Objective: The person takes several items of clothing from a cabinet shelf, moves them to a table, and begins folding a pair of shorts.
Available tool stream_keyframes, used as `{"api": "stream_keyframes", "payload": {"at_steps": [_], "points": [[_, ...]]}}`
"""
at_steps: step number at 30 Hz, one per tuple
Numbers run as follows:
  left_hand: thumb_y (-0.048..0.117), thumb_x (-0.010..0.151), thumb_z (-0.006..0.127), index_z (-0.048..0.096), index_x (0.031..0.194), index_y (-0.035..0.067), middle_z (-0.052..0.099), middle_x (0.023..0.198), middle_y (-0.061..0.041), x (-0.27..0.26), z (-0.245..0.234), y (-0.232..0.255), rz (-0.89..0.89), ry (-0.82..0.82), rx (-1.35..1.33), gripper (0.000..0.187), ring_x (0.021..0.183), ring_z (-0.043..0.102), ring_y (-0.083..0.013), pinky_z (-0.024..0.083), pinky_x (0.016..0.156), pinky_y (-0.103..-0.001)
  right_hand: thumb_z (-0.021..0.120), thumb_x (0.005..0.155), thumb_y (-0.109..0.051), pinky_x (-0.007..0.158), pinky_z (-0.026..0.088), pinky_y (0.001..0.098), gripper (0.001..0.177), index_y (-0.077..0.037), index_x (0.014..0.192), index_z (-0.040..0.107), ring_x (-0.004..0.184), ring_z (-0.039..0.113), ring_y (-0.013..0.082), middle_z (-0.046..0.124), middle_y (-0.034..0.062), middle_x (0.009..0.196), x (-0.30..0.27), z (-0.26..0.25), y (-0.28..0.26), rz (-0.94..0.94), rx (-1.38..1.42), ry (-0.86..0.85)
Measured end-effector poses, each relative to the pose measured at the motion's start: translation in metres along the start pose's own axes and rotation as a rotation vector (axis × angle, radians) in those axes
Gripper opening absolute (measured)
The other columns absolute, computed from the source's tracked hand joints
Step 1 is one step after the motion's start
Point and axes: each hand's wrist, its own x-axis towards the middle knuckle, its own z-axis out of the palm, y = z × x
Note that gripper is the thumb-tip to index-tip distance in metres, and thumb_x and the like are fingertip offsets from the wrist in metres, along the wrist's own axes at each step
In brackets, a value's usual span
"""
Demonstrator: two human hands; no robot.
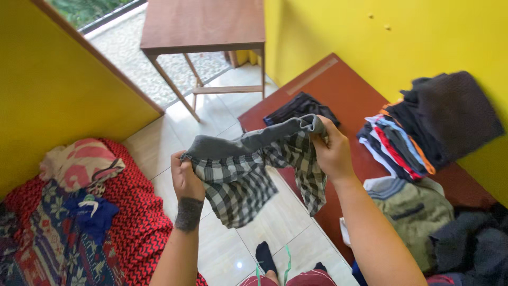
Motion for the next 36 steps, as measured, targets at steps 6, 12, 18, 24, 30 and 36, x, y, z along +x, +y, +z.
{"api": "stream_keyframes", "payload": {"at_steps": [6, 12, 18, 24, 30, 36], "points": [[0.025, 0.094, 0.067, 0.055, 0.115, 0.004, 0.055, 0.083, 0.003, 0.025, -0.097, 0.018, -0.089, 0.062, 0.108, 0.032, 0.071, 0.049, -0.007, 0.041, 0.062, -0.022, 0.067, 0.095, -0.01, 0.084, 0.052, 0.0257, 0.028, -0.004, 0.122, 0.065, 0.092, 0.064, 0.0097, 0.072, 0.0066, 0.1, 0.029, 0.107, -0.014, -0.039, 0.07, -0.269], [0.024, 0.089, 0.076, 0.067, 0.116, 0.006, 0.074, 0.087, -0.006, 0.062, -0.153, 0.035, -0.114, 0.143, 0.466, 0.033, 0.076, 0.066, -0.0104, 0.054, 0.07, -0.027, 0.069, 0.093, -0.01, 0.072, 0.048, 0.0265, 0.015, -0.002, 0.106, 0.068, 0.079, 0.057, 0.0101, 0.063, 0.0046, 0.087, 0.07, 0.198, -0.022, -0.12, 0.052, -0.367], [0.022, 0.094, 0.072, 0.064, 0.116, 0.006, 0.069, 0.086, -0.007, 0.123, -0.171, 0.02, -0.002, 0.267, 0.545, 0.028, 0.077, 0.062, -0.0136, 0.052, 0.072, -0.03, 0.069, 0.091, -0.012, 0.065, 0.045, 0.0276, 0.016, -0.004, 0.105, 0.068, 0.071, 0.052, 0.0106, 0.06, 0.0057, 0.076, 0.128, 0.271, 0.005, 0.074, 0.029, -0.53], [0.015, 0.087, 0.07, 0.061, 0.115, 0.008, 0.071, 0.09, -0.008, 0.211, -0.156, 0.011, -0.091, 0.281, 0.564, 0.03, 0.08, 0.068, -0.0167, 0.053, 0.074, -0.031, 0.065, 0.083, -0.011, 0.073, 0.051, 0.0265, 0.03, -0.006, 0.113, 0.064, 0.08, 0.064, 0.0103, 0.068, 0.0037, 0.086, 0.21, 0.321, 0.023, 0.051, 0.044, -0.654], [0.007, 0.08, 0.062, 0.061, 0.129, 0.014, 0.073, 0.092, -0.009, 0.291, -0.149, -0.003, -0.203, 0.199, 0.587, 0.049, 0.08, 0.071, -0.019, 0.055, 0.076, -0.032, 0.072, 0.075, -0.012, 0.075, 0.054, 0.0296, 0.035, -0.007, 0.109, 0.067, 0.08, 0.067, 0.0176, 0.071, 0.0087, 0.085, 0.281, 0.362, 0.034, 0.064, -0.069, -0.84], [0.009, 0.083, 0.06, 0.069, 0.114, 0.01, 0.075, 0.091, -0.009, 0.36, -0.168, -0.044, -0.15, 0.185, 0.574, 0.033, 0.082, 0.074, -0.0194, 0.056, 0.077, -0.032, 0.077, 0.068, -0.018, 0.08, 0.052, 0.037, 0.035, -0.007, 0.101, 0.073, 0.092, 0.066, 0.0276, 0.067, 0.0111, 0.097, 0.328, 0.424, 0.052, -0.183, -0.18, -0.717]]}}
